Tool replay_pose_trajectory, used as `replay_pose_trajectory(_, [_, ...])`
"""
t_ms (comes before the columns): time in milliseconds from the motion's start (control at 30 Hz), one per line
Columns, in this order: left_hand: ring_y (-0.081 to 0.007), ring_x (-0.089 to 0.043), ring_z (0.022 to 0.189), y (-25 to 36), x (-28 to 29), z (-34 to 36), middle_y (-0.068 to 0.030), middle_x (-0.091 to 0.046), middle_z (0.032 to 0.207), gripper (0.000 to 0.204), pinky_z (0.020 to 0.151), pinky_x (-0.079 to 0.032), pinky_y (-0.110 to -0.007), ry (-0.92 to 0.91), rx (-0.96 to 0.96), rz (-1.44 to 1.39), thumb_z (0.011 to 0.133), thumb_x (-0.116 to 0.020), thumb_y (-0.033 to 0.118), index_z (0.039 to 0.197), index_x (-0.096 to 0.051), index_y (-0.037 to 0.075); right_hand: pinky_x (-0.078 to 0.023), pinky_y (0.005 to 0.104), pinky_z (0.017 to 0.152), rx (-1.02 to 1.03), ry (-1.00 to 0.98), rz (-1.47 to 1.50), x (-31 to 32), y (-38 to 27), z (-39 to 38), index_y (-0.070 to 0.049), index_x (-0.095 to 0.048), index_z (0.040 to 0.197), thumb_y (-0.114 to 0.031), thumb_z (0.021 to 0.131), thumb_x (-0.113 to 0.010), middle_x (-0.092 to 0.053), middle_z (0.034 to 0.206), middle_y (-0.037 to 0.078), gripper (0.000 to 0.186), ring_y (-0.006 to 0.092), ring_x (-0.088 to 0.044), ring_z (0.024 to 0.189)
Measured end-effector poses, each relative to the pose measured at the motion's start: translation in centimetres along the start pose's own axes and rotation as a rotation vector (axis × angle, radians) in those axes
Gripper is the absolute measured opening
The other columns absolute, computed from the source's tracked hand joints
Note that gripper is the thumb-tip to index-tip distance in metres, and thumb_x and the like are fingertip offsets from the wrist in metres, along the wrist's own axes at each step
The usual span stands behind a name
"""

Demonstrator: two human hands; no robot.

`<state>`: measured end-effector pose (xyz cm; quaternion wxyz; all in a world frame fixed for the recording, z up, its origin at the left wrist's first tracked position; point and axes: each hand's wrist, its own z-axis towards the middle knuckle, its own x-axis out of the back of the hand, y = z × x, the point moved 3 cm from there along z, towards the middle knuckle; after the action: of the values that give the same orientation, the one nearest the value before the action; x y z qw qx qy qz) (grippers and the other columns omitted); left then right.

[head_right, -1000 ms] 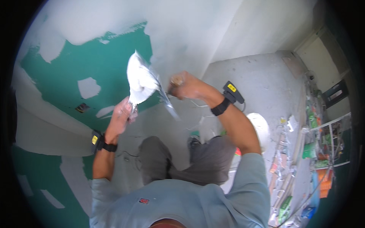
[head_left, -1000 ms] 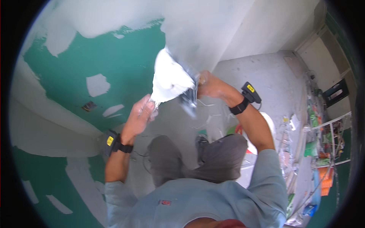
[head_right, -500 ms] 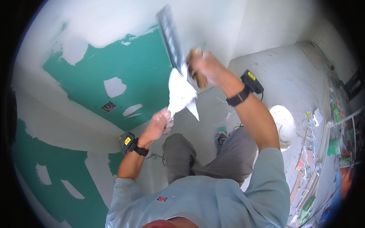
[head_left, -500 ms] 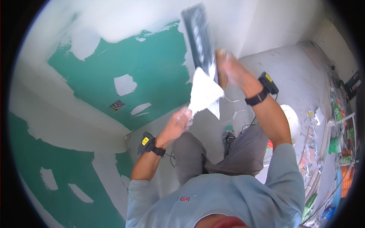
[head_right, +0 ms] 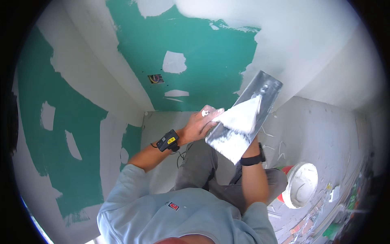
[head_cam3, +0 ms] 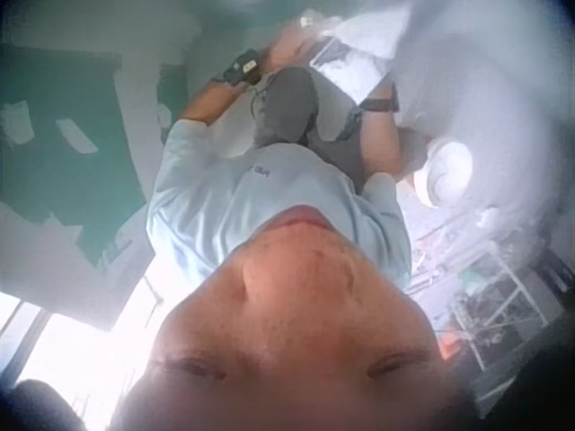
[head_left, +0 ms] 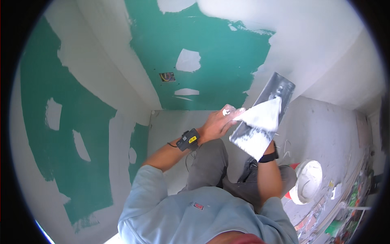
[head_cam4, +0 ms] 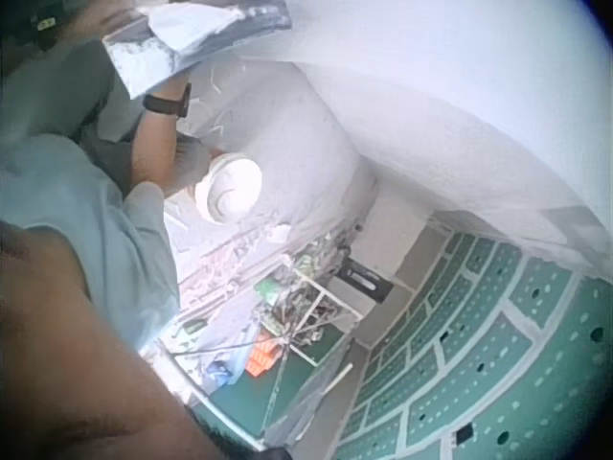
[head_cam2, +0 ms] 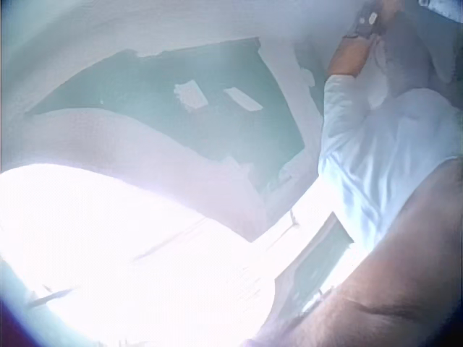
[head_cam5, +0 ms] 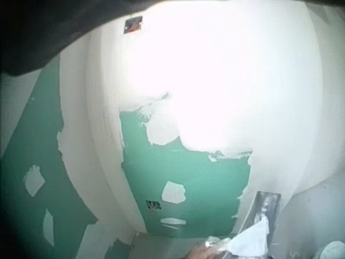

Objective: Skimming and smoothing plaster compound on walls and ceiling using a trowel and putty knife.

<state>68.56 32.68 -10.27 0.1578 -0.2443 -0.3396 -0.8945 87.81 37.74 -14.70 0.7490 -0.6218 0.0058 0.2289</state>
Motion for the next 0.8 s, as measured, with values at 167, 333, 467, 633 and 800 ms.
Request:
replay_pose_trajectory(167, [-0.0318,-0.055,0.084,-2.5,5.9,-2.2,-0.0123,-0.056,0.099,0.054,0.065,-0.046,-0.038,-0.318,-0.080,0.326,0.071,-0.056,0.000,0.123,-0.049,0.014,-0.044,0.0362,0.088,-0.199,-0.104,0.452,-1.9,3.0,-1.2,-0.001,-0.043,0.116,-0.025,0.090,-0.046,-0.053,0.111,0.014,0.036,0.0236,-0.052,0.102])
replay_pose_trajectory(333, [-0.0257,-0.057,0.074,-2.2,11.6,-0.4,-0.0101,-0.055,0.096,0.060,0.058,-0.048,-0.035,-0.347,-0.035,0.553,0.072,-0.056,0.003,0.127,-0.044,0.022,-0.043,0.0377,0.090,-0.215,-0.040,0.701,-3.0,3.4,-1.0,-0.004,-0.046,0.116,-0.029,0.088,-0.048,-0.053,0.111,0.012,0.037,0.0236,-0.052,0.102])
replay_pose_trajectory(467, [-0.0277,-0.058,0.070,-6.7,13.5,-1.4,-0.0111,-0.056,0.095,0.048,0.057,-0.048,-0.036,-0.273,0.008,0.777,0.080,-0.053,0.005,0.126,-0.045,0.018,-0.042,0.0389,0.091,-0.114,0.043,0.853,-0.2,1.3,-1.6,-0.006,-0.048,0.115,-0.031,0.087,-0.050,-0.054,0.111,0.011,0.038,0.0236,-0.052,0.102])
replay_pose_trajectory(633, [-0.0104,-0.052,0.065,-11.7,19.7,1.8,-0.0058,-0.056,0.073,0.018,0.054,-0.041,-0.027,0.262,0.326,0.434,0.091,-0.049,0.021,0.096,-0.055,0.004,-0.040,0.0404,0.093,0.016,0.113,0.976,5.9,0.4,0.1,-0.009,-0.050,0.115,-0.035,0.086,-0.052,-0.055,0.111,0.008,0.039,0.0236,-0.052,0.103])
replay_pose_trajectory(800, [-0.0123,-0.056,0.065,-17.6,26.1,5.7,-0.0051,-0.057,0.072,0.026,0.057,-0.046,-0.026,0.629,0.201,0.318,0.093,-0.047,0.023,0.089,-0.056,-0.001,-0.029,0.0439,0.103,-0.022,0.312,1.011,13.9,10.3,-1.4,-0.009,-0.043,0.124,-0.048,0.085,-0.046,-0.047,0.125,0.009,0.055,0.0257,-0.044,0.116])
